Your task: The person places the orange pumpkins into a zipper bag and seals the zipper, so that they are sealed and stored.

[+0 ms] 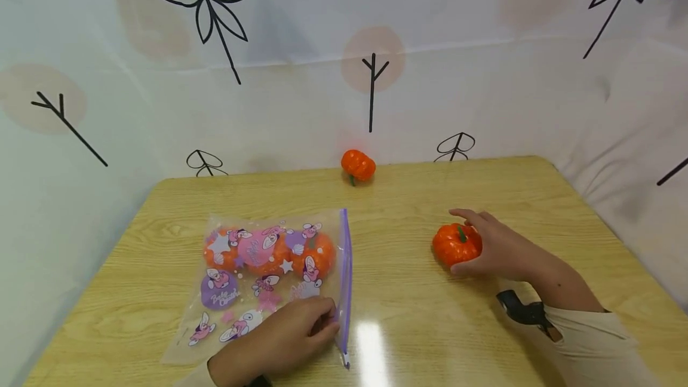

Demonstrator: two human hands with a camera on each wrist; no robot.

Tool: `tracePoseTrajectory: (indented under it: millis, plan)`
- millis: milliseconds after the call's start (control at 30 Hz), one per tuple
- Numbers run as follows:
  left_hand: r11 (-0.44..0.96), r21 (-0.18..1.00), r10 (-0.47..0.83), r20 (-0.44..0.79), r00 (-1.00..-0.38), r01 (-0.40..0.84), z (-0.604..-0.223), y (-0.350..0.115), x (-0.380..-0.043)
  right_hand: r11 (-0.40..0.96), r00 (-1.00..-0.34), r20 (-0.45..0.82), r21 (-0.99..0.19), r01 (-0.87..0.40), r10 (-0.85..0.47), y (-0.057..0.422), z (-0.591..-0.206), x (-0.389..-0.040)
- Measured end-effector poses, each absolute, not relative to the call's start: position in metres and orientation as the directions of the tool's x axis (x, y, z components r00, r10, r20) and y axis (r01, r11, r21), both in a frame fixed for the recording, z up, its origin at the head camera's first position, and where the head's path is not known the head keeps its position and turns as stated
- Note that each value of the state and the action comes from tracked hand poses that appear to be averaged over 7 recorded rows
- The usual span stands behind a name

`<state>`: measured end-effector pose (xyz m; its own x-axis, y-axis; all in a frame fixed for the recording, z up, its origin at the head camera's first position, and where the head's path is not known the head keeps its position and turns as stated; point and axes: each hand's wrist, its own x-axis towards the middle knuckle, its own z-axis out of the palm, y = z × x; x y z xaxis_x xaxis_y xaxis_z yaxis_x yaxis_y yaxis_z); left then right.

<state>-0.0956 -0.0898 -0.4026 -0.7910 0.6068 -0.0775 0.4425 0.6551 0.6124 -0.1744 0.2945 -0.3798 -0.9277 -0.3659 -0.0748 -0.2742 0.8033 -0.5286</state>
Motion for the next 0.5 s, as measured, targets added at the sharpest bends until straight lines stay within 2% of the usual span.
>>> tracePoseTrajectory:
  millis: [500]
  plan:
    - [0.668, 0.601, 0.604, -0.095, -0.791, 0.438, -0.405, -0.089, -0.096, 0.846, -0.933, -0.083, -0.455, -0.277, -0.35, 0.277, -0.38, -0.173]
